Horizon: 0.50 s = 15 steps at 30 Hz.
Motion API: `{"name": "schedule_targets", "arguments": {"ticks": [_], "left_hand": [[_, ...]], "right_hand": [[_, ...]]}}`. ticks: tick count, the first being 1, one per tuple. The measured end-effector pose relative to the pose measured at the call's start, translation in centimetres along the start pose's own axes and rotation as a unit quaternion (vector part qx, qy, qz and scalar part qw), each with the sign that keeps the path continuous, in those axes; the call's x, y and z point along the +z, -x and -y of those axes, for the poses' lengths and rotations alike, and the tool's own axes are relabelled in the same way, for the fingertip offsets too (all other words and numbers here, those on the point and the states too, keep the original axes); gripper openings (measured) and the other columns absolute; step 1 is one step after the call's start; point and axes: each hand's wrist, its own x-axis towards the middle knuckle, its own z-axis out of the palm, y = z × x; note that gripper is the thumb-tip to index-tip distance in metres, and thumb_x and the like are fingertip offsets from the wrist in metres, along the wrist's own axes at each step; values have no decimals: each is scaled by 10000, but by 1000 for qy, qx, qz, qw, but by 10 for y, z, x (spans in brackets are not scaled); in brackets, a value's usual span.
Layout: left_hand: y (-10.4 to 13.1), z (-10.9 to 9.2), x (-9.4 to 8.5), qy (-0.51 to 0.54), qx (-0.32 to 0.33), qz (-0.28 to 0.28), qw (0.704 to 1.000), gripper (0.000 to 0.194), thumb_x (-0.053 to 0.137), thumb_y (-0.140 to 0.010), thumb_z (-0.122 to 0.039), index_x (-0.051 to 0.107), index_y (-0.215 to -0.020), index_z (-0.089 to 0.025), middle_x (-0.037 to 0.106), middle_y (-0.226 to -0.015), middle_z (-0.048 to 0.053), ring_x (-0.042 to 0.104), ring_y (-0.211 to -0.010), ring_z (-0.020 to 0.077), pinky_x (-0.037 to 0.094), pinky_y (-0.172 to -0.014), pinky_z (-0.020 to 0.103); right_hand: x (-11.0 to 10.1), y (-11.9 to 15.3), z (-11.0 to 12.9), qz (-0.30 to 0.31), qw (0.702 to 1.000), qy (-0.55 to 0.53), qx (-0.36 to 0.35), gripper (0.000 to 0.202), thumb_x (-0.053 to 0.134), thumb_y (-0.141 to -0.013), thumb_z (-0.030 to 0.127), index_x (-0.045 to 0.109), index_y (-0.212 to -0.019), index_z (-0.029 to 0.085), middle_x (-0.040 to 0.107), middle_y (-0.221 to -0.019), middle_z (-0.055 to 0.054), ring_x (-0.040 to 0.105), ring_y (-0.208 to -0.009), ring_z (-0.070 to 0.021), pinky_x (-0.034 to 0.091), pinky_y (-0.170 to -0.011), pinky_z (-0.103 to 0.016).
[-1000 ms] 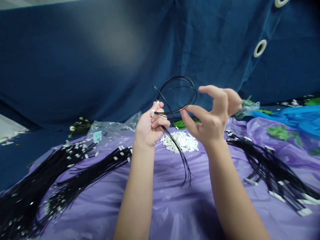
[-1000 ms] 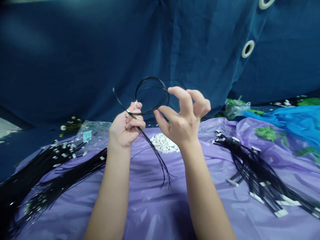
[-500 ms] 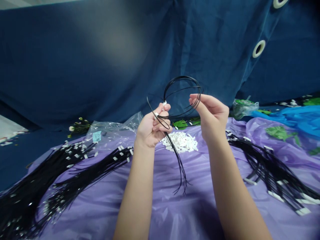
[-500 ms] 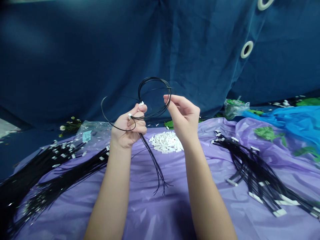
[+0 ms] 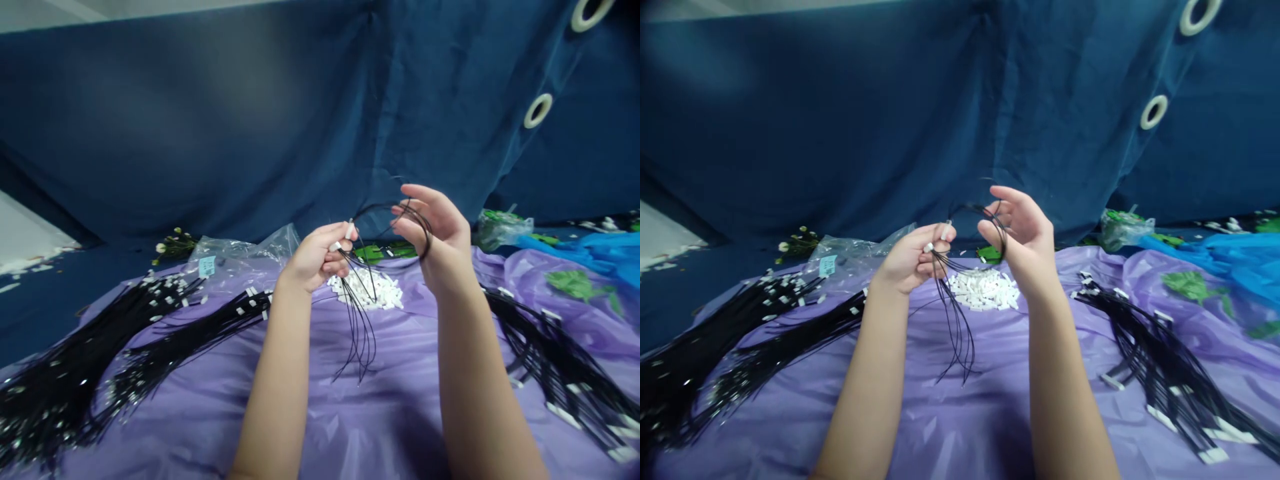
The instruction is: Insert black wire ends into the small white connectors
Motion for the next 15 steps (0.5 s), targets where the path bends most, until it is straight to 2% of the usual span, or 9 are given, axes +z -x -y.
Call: {"name": "schedule_targets", "arguments": {"ticks": [4,9,12,15], "left_hand": [[9,0,-7,-54,-1,83,995,220,566,-884,-357,550,-813,-150,370,-563,-84,170,-348,-4,346,-357,147],[21,-2,-15,-9,40,126,991,256,580,-871,-407,534,-786,-169,215,-504,-114,90,-375,19,361,-367,158],[27,0,-18,24,45,125,991,252,567,-882,-399,535,-785,-168,179,-489,-119,68,-381,24,350,-367,161],[34,5,-13,85,52,93,991,207,535,-905,-343,529,-797,-166,188,-472,-119,80,-366,27,341,-376,167]], "right_hand": [[2,1,-3,31,992,-43,117,383,802,-681,323,703,-1041,237,616,-803,10,579,-678,-106,498,-622,-229],[7,6,-5,5,972,-24,234,378,849,-609,368,735,-924,191,616,-680,10,543,-592,-88,459,-560,-199],[7,14,-9,20,964,-13,266,391,837,-631,375,728,-948,175,642,-742,-6,544,-601,-84,466,-577,-200],[7,26,-14,41,954,1,296,395,815,-662,385,714,-982,177,644,-785,-5,541,-597,-74,456,-562,-187]]}}
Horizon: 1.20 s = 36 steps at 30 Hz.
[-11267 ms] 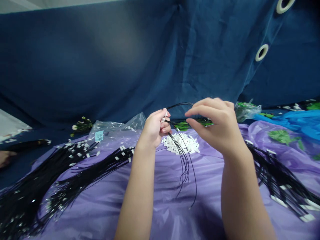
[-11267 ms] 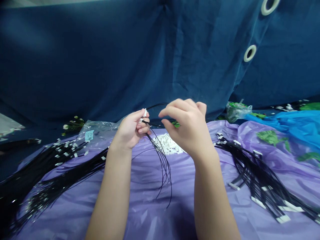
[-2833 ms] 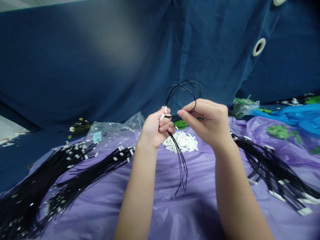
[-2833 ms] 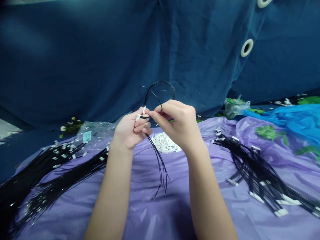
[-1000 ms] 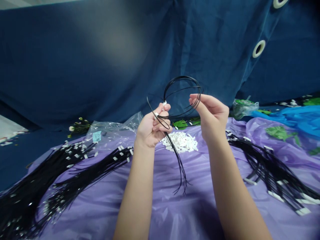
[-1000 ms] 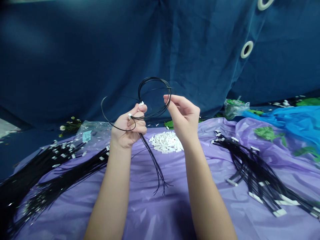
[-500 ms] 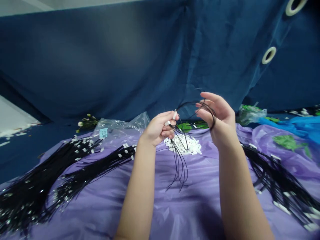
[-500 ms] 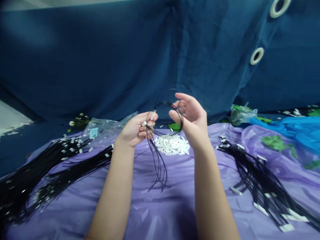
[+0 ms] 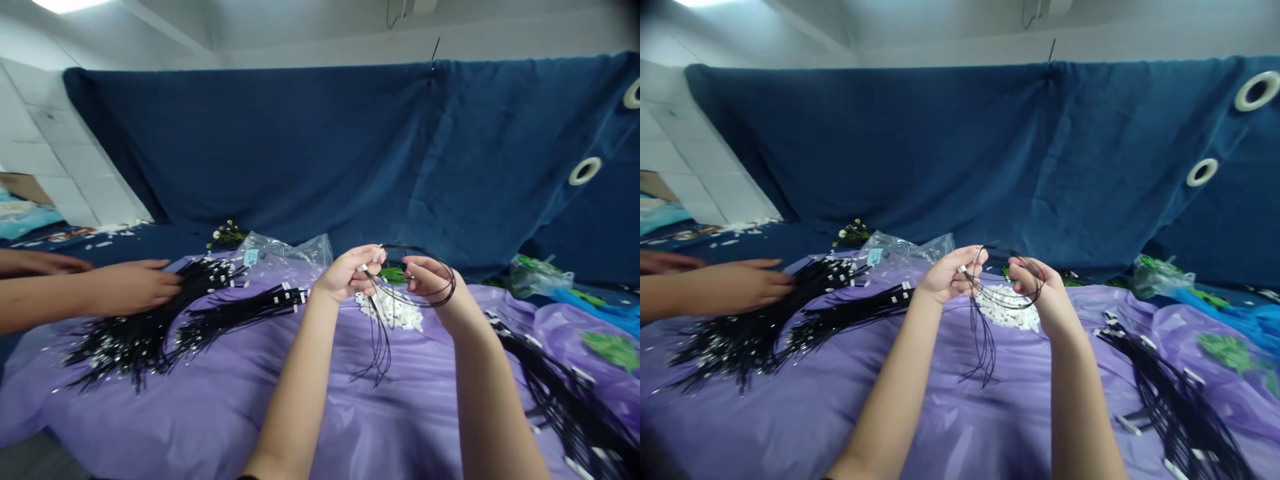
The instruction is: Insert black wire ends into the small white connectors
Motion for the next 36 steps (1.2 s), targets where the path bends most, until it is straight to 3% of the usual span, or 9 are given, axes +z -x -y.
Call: {"name": "schedule_targets", "arguments": {"ticks": [6,12,16,21,24,28,30,34,36], "left_hand": [[14,9,33,51,38,-77,995,204,474,-928,-330,500,-793,-180,217,-462,-113,163,-341,38,353,-409,181],[39,-4,65,70,93,-173,978,213,504,-923,-337,501,-781,-178,221,-471,-113,198,-337,34,364,-428,191],[51,-11,84,65,125,-199,970,208,487,-937,-335,500,-800,-180,249,-472,-107,219,-350,35,365,-451,195],[49,-14,118,88,142,-164,972,202,468,-951,-335,490,-814,-188,275,-501,-95,264,-383,42,385,-500,207],[45,-18,125,111,141,-140,974,208,445,-961,-340,487,-819,-194,265,-520,-92,268,-400,44,405,-538,210],[49,-13,94,-1,123,-195,973,202,426,-955,-365,490,-860,-199,266,-541,-90,346,-437,54,466,-617,234],[59,1,65,-183,49,-285,940,288,361,-965,-438,504,-891,-199,336,-571,-74,496,-537,72,499,-673,243],[96,43,8,-297,-64,-341,890,204,539,-907,-318,571,-839,-129,563,-731,4,584,-692,109,495,-650,249],[117,61,-14,-347,-107,-359,860,213,593,-885,-317,609,-949,-114,620,-876,37,601,-759,131,525,-679,297]], "right_hand": [[7,39,-23,20,992,-74,96,431,845,-620,338,694,-1007,225,649,-780,9,597,-620,-104,530,-615,-244],[-15,100,-39,-49,981,-178,65,378,814,-659,337,683,-1009,282,620,-768,31,612,-668,-119,575,-646,-286],[-26,142,-50,-34,994,-103,25,315,738,-758,387,686,-1041,257,644,-848,-18,634,-750,-149,578,-691,-290],[-9,171,-56,65,995,78,-12,486,706,-791,435,601,-1234,268,631,-1232,-103,617,-1100,-255,540,-892,-373],[-2,181,-51,76,983,163,-35,472,696,-793,453,616,-1195,220,692,-1024,-87,659,-935,-230,546,-810,-345],[-21,190,-41,13,953,300,-41,413,590,-837,544,695,-1005,182,607,-624,-19,585,-579,-169,480,-547,-276],[-39,190,-40,-22,915,397,-71,425,551,-837,568,705,-996,204,670,-713,-45,630,-640,-199,483,-585,-299],[-74,189,-59,-36,797,597,-90,354,488,-829,502,697,-985,263,735,-936,-50,688,-836,-276,479,-724,-397],[-86,194,-75,5,791,610,-57,338,475,-828,470,687,-1006,276,737,-909,-33,694,-796,-254,479,-713,-387]]}}
